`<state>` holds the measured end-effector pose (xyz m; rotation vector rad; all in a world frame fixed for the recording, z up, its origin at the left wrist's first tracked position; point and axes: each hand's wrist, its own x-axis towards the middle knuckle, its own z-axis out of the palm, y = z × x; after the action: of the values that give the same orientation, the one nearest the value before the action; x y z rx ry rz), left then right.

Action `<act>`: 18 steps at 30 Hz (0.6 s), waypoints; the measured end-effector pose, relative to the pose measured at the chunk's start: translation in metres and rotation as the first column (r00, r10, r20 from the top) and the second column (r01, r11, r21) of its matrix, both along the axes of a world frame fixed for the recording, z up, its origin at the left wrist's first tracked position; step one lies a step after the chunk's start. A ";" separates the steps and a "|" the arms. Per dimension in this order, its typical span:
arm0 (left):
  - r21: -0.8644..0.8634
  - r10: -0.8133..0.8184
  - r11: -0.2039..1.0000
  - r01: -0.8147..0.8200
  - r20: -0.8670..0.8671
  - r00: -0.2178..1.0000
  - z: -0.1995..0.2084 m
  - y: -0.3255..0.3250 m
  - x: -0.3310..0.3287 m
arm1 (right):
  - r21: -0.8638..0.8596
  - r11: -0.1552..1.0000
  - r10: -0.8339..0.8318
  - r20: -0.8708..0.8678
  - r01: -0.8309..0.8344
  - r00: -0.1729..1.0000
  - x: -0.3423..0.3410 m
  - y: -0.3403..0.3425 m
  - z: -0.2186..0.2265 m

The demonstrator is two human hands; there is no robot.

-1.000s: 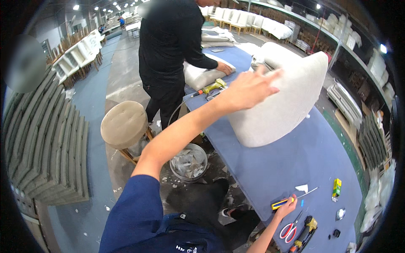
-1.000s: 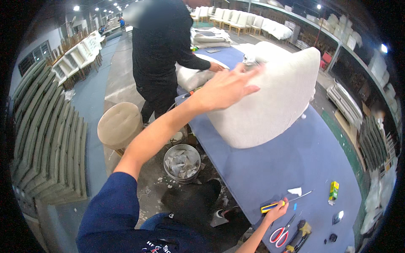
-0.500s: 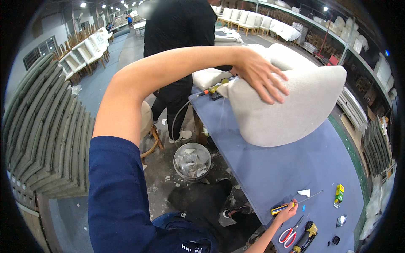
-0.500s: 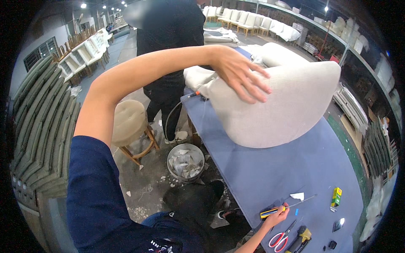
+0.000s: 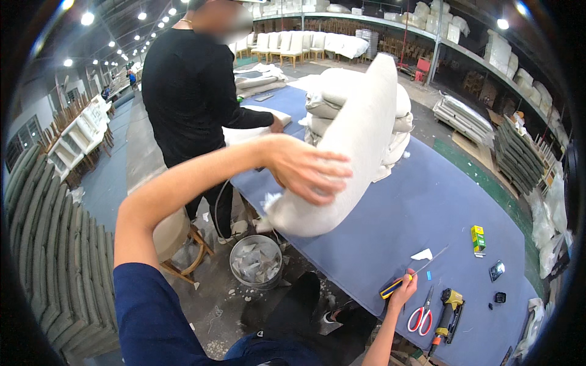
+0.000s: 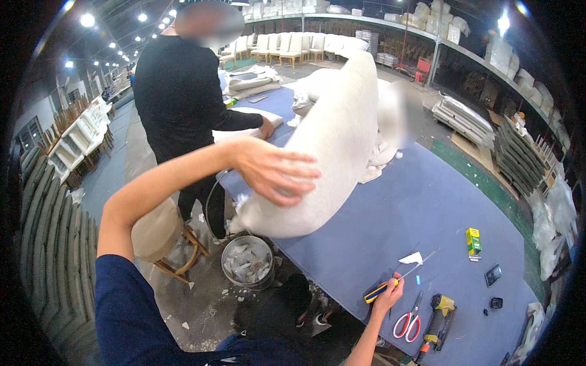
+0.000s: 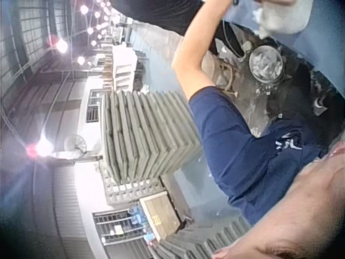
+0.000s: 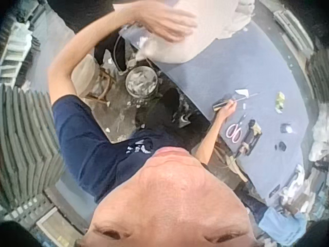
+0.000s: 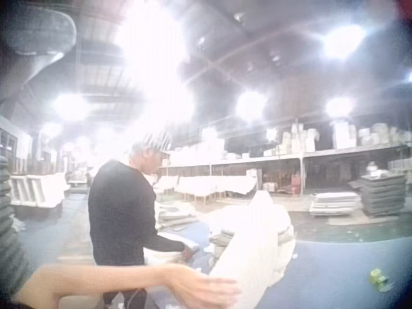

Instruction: The person is upholstering a chair armrest, using a staple gun to secure white fabric to the frame. They also use scissors to trim excess material and a screwdriver to adjust the fabric fit. The process involves folding, pulling, and stapling the fabric to ensure a smooth finish.

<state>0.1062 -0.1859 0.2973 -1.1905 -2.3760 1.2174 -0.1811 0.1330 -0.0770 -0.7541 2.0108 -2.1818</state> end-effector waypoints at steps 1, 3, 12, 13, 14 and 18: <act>0.024 -0.039 0.999 0.040 -0.014 0.999 -0.004 0.021 -0.011 | -0.005 1.000 0.008 -0.008 -0.008 1.000 -0.001 0.000 -0.003; 0.088 -0.153 0.984 0.158 -0.053 0.987 -0.021 0.060 -0.047 | -0.024 0.999 -0.031 0.007 0.031 1.000 -0.010 0.005 -0.005; 0.195 -0.016 0.981 0.008 0.037 0.999 -0.017 0.128 -0.119 | -0.114 0.985 -0.111 0.138 0.127 0.984 0.007 0.006 0.002; 0.268 0.068 0.962 -0.055 -0.040 0.997 -0.006 0.119 -0.127 | -0.089 0.985 -0.145 0.033 0.148 0.989 -0.006 0.013 -0.002; 0.371 0.157 0.920 -0.129 -0.045 0.987 0.017 0.108 -0.122 | -0.053 0.993 -0.101 0.062 0.105 0.993 -0.003 0.011 0.004; 0.822 0.651 0.521 -0.232 -0.206 0.731 0.050 0.058 -0.068 | -0.020 0.997 -0.077 0.098 0.079 0.992 0.004 0.002 0.013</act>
<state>0.0379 -0.1282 0.3469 0.0676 -2.3893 0.3730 -0.1773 0.1347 -0.0639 -0.5689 2.0035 -2.2412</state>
